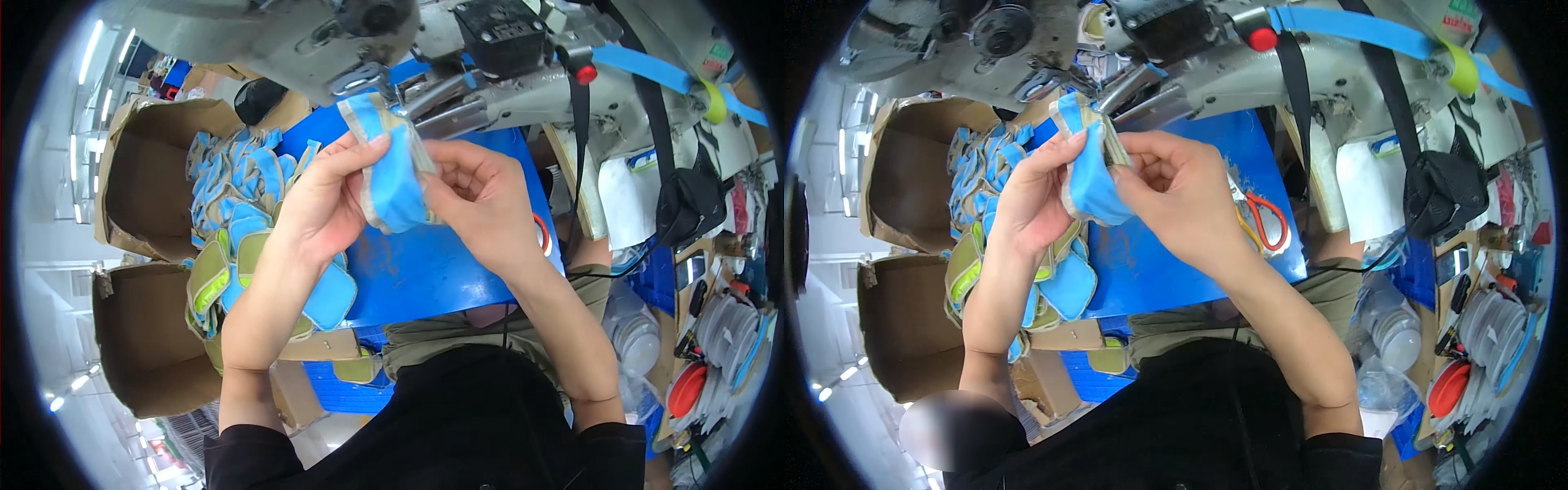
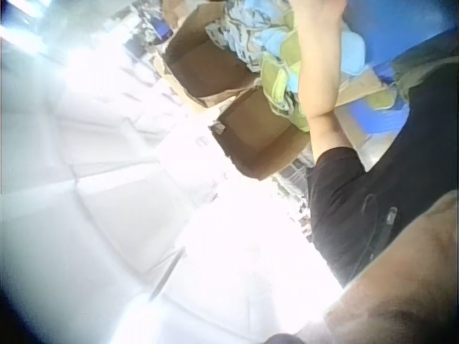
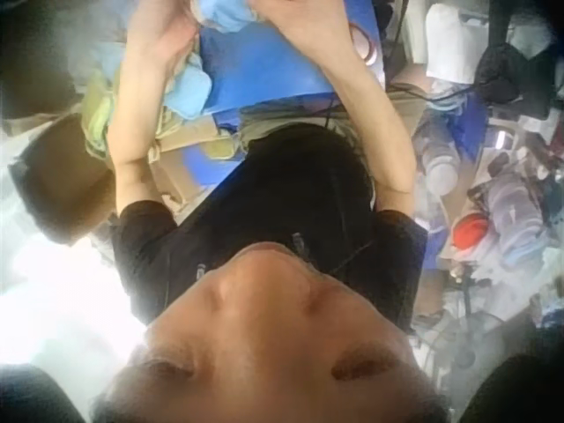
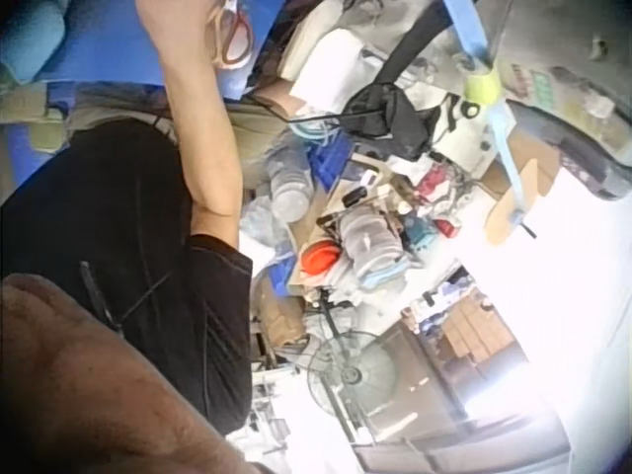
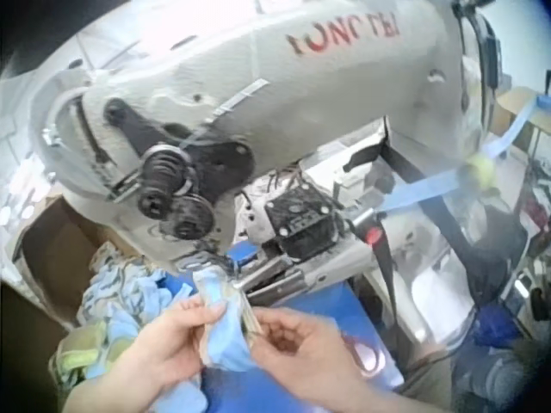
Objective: The person sews small fabric pouches using an industrial sewing machine. They pick up pouches from a pile, align the edges, and feed them through the machine to stitch the seams. The person uses scissors to trim excess threads and inspects the finished pouches before placing them back into the pile.
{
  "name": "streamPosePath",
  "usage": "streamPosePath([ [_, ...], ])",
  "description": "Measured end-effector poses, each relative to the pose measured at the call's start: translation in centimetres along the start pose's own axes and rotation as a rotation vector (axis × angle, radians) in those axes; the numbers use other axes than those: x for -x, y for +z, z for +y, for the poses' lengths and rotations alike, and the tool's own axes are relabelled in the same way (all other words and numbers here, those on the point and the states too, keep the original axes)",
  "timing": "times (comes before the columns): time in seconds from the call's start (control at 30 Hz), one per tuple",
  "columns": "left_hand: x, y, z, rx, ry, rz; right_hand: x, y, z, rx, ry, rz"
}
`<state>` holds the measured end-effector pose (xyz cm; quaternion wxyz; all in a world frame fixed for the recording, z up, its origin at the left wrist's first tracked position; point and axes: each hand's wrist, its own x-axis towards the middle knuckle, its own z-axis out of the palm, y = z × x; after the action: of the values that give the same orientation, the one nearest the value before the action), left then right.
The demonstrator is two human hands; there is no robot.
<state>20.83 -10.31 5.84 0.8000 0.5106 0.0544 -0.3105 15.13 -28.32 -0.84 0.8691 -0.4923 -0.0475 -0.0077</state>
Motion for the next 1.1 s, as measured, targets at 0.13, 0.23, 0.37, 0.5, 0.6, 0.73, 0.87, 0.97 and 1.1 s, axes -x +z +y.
streamPosePath([
  [0.13, -0.1, -0.8, -0.1, 0.171, -0.06, -0.004, 0.4, 0.0, -0.1, 0.025, 0.03, -0.043],
  [0.23, -0.2, -1.8, -0.2, 0.257, -0.129, -0.059, 0.4, 0.0, 0.1, 0.031, 0.028, -0.042],
  [0.37, 0.3, -0.8, -0.2, 0.222, -0.094, 0.051, 0.3, 0.3, 0.8, -0.033, -0.033, 0.025],
  [0.5, 0.7, 1.0, -0.8, 0.022, 0.067, 0.108, 0.5, 0.1, 0.8, -0.006, -0.009, 0.018],
  [0.6, 0.6, 1.8, -1.0, -0.162, 0.145, 0.125, 0.6, -0.1, 0.9, 0.017, -0.02, 0.013],
  [0.73, 0.1, 2.0, -1.5, -0.153, 0.194, 0.152, 0.6, -0.4, 1.3, 0.042, -0.051, -0.004],
  [0.87, 0.0, 2.2, -1.7, -0.14, 0.223, 0.161, 0.8, -0.4, 1.6, -0.003, -0.021, -0.004],
  [0.97, -0.1, 2.2, -1.7, -0.133, 0.224, 0.192, 0.8, -0.1, 1.0, -0.021, -0.006, 0.004],
  [1.1, 0.0, 2.2, -1.6, -0.109, 0.198, 0.213, 1.3, 0.0, 0.9, 0.023, -0.017, -0.003],
])
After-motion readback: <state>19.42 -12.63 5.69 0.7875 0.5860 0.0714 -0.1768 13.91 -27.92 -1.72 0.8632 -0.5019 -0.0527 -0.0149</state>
